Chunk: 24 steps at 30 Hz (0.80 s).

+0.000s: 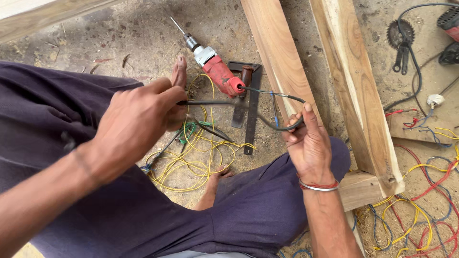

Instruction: The person sits on the floor of a woodworking workshop and repairs the power cord of a red electric drill. They strip the outer insulation of the black cord with a knife, separate and twist the inner wires together by hand, and wrap the joint with tape.

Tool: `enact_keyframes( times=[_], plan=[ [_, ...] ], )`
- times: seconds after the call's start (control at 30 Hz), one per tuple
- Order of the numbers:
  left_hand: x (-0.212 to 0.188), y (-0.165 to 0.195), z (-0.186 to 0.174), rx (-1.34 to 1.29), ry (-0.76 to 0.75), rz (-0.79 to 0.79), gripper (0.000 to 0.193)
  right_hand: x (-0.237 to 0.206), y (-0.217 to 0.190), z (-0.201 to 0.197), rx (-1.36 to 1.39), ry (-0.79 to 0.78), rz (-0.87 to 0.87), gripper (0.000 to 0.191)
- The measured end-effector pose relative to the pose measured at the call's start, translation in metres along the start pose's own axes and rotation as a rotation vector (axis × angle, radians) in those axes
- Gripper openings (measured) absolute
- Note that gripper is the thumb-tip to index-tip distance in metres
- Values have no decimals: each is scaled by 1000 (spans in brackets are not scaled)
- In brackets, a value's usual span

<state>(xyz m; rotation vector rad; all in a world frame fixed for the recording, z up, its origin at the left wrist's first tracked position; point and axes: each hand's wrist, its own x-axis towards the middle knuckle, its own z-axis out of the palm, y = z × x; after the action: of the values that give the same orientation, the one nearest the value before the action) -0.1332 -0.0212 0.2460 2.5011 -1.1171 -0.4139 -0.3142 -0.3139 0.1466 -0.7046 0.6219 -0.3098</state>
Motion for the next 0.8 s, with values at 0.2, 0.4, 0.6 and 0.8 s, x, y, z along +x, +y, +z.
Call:
enact_keyframes(
  times=[0.2,0.4,0.6,0.8],
  plan=[
    [-8,6,61,314,-574,385,14,8,11,-1,-131,84,-1,32],
    [-47,7,94,125,-513,390,12,-4,46,8,-40,116,127,30],
    [-42,47,100,-511,-304,53,22,-18,63,27,107,66,312,31],
    [-53,79,101,-921,-355,-385,25,-17,78,40,20,90,296,33]
  ],
)
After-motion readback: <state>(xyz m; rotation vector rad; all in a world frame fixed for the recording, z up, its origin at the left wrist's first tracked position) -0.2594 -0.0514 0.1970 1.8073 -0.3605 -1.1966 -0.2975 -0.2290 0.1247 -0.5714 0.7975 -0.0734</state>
